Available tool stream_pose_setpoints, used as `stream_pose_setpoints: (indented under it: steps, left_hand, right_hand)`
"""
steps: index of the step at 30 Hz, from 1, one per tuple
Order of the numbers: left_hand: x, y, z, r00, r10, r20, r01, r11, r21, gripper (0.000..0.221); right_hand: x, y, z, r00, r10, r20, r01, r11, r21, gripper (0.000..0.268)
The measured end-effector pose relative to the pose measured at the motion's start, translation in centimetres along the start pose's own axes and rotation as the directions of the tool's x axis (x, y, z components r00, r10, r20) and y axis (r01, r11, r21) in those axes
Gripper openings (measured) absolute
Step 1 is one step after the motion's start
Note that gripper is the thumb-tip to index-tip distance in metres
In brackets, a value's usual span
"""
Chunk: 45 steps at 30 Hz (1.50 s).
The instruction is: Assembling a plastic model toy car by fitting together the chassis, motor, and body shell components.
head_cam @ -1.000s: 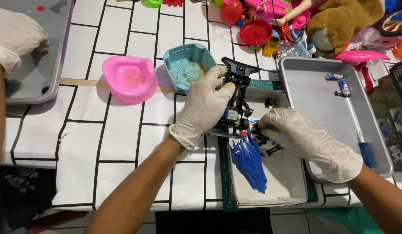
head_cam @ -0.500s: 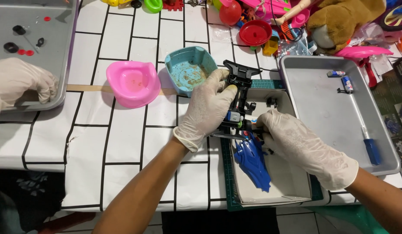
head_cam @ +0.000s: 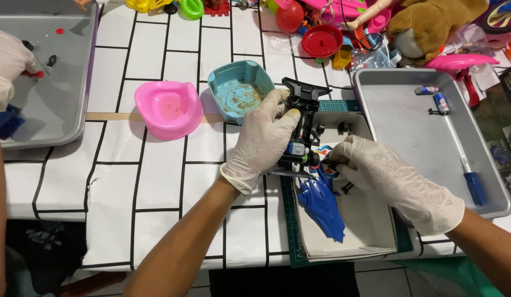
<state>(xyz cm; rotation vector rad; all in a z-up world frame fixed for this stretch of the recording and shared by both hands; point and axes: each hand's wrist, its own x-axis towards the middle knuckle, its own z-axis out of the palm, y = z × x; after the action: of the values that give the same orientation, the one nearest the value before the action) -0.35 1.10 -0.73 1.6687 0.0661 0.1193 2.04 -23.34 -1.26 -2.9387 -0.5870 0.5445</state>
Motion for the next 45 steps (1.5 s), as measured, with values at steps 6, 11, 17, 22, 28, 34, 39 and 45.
stream_pose_setpoints:
  steps: [6,11,17,22,28,34,39,45]
  left_hand:
    - [0.0,-0.4,0.6,0.996,0.082,-0.028,-0.079,0.991,0.110,0.052]
    - [-0.1,-0.3,0.6,0.998,0.061,-0.023,-0.059,0.994,0.094,0.051]
    - [-0.4,0.6,0.8,1.000,-0.028,0.005,0.027,0.997,0.069,0.055]
    - [-1.6,2.9,1.5,0.986,-0.152,0.071,0.150,0.988,0.023,0.046]
    - [-1.5,2.0,1.8,0.986,-0.083,0.146,0.107,0.981,-0.163,0.040]
    - [-1.6,2.1,1.7,0.985,-0.107,0.137,0.114,0.992,-0.046,0.048]
    - [-1.7,1.9,1.8,0.982,-0.110,0.151,0.128,0.985,-0.116,0.036]
    - [-1.3,1.6,1.8,0.977,-0.164,0.136,0.184,0.972,-0.149,0.059]
  right_hand:
    - [-0.5,2.1,-0.1,0.939,-0.333,-0.080,0.332,0.943,-0.034,0.026]
    - [0.5,3.2,0.8,0.936,-0.348,-0.056,0.342,0.935,-0.094,0.028]
    - [-2.1,0.0,-5.3,0.873,-0.373,-0.313,0.375,0.925,-0.056,0.027]
    - [-2.6,-2.3,-7.4,0.581,-0.492,-0.649,0.603,0.795,-0.063,0.031]
    - [-0.3,-3.9,-6.6,0.416,-0.649,-0.637,0.688,0.683,-0.247,0.022]
    - [0.2,-4.4,-6.2,0.363,-0.660,-0.658,0.673,0.674,-0.305,0.016]
    - [0.4,-4.3,-5.8,0.353,-0.662,-0.661,0.687,0.663,-0.297,0.015]
    - [0.2,-3.5,-5.8,0.359,-0.697,-0.621,0.725,0.627,-0.284,0.032]
